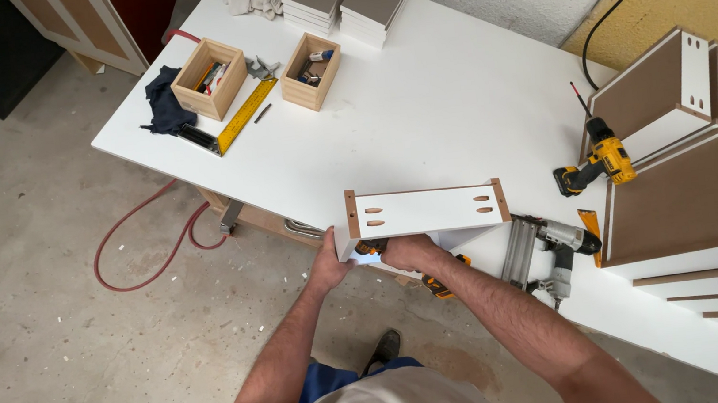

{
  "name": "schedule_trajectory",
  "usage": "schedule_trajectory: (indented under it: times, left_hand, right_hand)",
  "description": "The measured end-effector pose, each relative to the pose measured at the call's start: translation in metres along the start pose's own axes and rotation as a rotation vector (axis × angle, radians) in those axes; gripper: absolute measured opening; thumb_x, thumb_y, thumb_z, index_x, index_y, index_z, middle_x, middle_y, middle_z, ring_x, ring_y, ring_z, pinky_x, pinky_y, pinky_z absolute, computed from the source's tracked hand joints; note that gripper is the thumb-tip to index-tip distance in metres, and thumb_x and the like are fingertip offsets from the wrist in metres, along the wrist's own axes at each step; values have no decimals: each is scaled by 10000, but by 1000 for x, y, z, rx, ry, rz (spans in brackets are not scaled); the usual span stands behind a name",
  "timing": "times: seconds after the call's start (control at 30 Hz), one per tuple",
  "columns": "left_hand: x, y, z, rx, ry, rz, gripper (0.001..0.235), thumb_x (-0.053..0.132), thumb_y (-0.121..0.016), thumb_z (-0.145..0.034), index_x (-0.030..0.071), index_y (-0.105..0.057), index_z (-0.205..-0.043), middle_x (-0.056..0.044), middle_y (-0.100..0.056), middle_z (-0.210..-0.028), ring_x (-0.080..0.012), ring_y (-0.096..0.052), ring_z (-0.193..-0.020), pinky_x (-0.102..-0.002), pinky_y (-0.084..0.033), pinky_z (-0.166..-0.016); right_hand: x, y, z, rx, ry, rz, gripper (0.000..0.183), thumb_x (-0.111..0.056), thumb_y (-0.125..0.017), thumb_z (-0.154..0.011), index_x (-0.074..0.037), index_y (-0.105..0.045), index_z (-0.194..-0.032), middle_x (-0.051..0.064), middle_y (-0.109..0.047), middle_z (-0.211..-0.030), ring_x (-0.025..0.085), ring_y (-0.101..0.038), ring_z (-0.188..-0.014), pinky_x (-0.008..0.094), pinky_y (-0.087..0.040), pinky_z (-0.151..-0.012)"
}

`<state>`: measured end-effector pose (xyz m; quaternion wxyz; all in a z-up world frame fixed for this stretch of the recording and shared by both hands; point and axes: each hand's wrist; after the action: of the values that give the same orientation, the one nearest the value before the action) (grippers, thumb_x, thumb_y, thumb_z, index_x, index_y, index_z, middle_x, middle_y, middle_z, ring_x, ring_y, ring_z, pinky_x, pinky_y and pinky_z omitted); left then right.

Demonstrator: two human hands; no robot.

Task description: Assembling wooden drawer boxes using a power drill, nail gun, and speed square for alignment.

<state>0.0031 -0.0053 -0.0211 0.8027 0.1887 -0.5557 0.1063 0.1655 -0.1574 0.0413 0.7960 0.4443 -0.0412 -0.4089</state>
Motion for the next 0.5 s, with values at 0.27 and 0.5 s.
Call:
schedule_trajectory:
  times: [0.27, 0.5]
  left_hand:
    - [7, 1, 4, -4, -13, 14, 922, 23, -808, -780, 146, -304, -1542, -297, -536, -1441, -484, -429, -1421, -603, -343, -1197]
    - [-6, -1, -5, -3, -18, 5, 934, 56, -816, -775, 162, -291, -1540, -298, -539, -1436, -478, -442, -1413, -598, -347, -1204]
  right_hand:
    - [2, -1, -1, -18, -22, 10, 611, -559, -468, -932, -126, -742, -599, 106, -658, -525, 261, -619, -474, 379, -525, -549]
    - [2, 1, 2, -7, -14, 32, 617, -567, -469, -936, -141, -737, -578, 82, -643, -497, 246, -606, -440, 375, -530, -532]
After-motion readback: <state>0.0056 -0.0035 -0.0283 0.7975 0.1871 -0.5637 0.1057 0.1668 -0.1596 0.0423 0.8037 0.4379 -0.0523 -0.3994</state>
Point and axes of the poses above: each hand's wrist, its own z-axis away from the middle knuckle, its own y-axis out of the back of the hand, x = y × z
